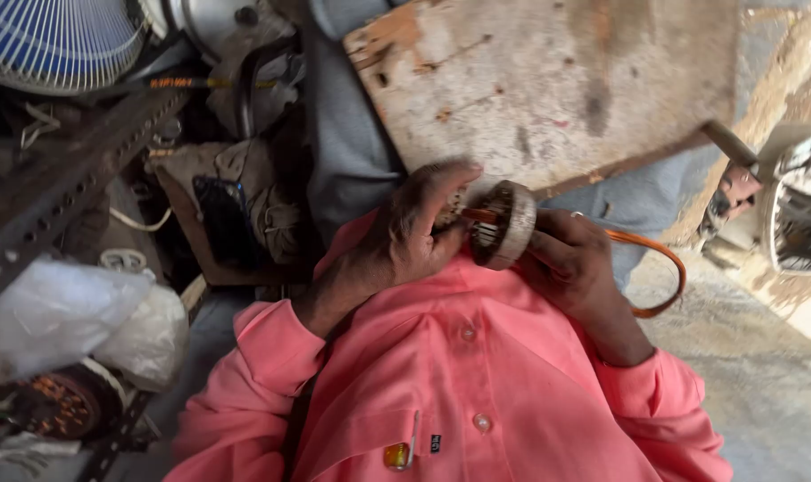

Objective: Rewinding and repairing a ceiling fan motor coil using copper wire and insulating material.

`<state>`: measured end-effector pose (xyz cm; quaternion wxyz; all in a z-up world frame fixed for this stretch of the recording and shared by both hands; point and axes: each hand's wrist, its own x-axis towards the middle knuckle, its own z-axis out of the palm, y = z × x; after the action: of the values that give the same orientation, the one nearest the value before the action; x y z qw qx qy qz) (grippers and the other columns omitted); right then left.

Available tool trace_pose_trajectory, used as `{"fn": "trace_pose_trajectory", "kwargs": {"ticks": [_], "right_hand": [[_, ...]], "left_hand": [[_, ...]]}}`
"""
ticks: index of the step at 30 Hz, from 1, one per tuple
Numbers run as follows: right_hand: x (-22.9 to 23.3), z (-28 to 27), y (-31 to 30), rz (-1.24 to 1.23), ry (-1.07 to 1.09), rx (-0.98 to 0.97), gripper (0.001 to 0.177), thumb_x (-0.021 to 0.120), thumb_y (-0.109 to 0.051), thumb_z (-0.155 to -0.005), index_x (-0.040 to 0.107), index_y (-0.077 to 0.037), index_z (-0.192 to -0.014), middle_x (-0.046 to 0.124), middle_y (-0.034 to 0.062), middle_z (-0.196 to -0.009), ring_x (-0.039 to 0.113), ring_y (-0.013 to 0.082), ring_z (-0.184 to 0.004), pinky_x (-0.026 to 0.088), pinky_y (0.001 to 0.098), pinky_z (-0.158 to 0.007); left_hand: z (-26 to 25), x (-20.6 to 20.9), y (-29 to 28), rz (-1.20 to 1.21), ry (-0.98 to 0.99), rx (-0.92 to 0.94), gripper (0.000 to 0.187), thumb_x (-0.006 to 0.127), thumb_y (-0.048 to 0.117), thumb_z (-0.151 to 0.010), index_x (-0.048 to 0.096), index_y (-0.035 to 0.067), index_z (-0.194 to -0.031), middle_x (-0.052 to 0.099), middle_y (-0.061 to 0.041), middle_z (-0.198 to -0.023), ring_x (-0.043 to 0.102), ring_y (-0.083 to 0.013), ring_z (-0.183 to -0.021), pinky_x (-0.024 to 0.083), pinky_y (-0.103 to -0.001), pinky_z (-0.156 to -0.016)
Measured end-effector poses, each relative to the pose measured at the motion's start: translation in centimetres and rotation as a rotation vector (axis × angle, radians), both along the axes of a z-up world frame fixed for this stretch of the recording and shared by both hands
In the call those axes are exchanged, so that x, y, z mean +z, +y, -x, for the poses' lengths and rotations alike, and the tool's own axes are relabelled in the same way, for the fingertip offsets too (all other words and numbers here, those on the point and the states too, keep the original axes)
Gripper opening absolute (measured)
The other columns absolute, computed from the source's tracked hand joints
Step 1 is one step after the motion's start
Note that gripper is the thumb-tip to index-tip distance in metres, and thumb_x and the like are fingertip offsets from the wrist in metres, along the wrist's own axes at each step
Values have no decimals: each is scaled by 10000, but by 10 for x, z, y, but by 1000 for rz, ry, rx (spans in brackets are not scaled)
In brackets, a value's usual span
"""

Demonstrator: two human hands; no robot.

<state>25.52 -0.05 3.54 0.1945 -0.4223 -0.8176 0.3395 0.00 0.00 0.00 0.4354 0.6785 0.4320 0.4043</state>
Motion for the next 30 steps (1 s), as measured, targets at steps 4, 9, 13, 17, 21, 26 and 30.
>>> {"fn": "trace_pose_trajectory", "kwargs": {"ticks": [4,9,13,17,21,26,30], "right_hand": [[3,6,0,-27,-58,-2,341,860,-148,-780,750,-107,-1100,706,107,-1052,689,294,-833,538,405,-694],[3,7,-4,-20,-20,-67,371,864,-101,-768,758,-110,-1124,711,104,-1014,702,269,-812,539,375,-685],[3,7,-3,-19,-43,-47,366,846,-80,-791,757,-100,-1146,712,112,-1034,707,268,-825,546,376,-696],[5,7,-1,-28,-60,-34,361,844,-86,-779,750,-103,-1127,715,131,-1042,710,290,-836,552,387,-694],[7,3,-3,-7,-99,-23,316,801,-28,-805,753,-82,-1112,716,132,-1012,708,315,-830,559,391,-687],[11,1,2,5,-83,3,333,794,-49,-784,726,-64,-1110,693,140,-1010,694,322,-817,550,400,-677],[13,5,6,-17,-64,45,362,828,-92,-754,718,-72,-1098,686,136,-1015,678,326,-789,536,420,-652]], "left_hand": [[16,5,-7,-21,-98,35,353,673,-33,-995,525,101,-1286,456,-165,-1549,590,-312,-1339,551,-353,-1050],[11,9,-7,-208,176,-114,174,668,202,-1017,791,91,-1068,481,-144,-1484,514,-313,-1331,485,-437,-1142],[11,7,2,-283,300,-149,180,643,207,-912,709,69,-816,592,-150,-1349,591,-283,-1174,512,-429,-986],[16,-11,-2,-320,305,-190,176,624,188,-931,693,68,-821,665,-93,-1062,606,-243,-960,500,-398,-833],[12,-16,-1,-299,216,-190,161,598,194,-921,699,88,-853,649,-70,-989,607,-238,-920,503,-408,-828],[16,-3,9,-342,220,-192,189,583,210,-929,710,78,-883,674,-103,-1081,616,-239,-945,487,-388,-812],[12,-11,3,-283,278,-251,228,563,197,-948,757,78,-953,687,-81,-1104,630,-251,-966,500,-404,-850]]}}
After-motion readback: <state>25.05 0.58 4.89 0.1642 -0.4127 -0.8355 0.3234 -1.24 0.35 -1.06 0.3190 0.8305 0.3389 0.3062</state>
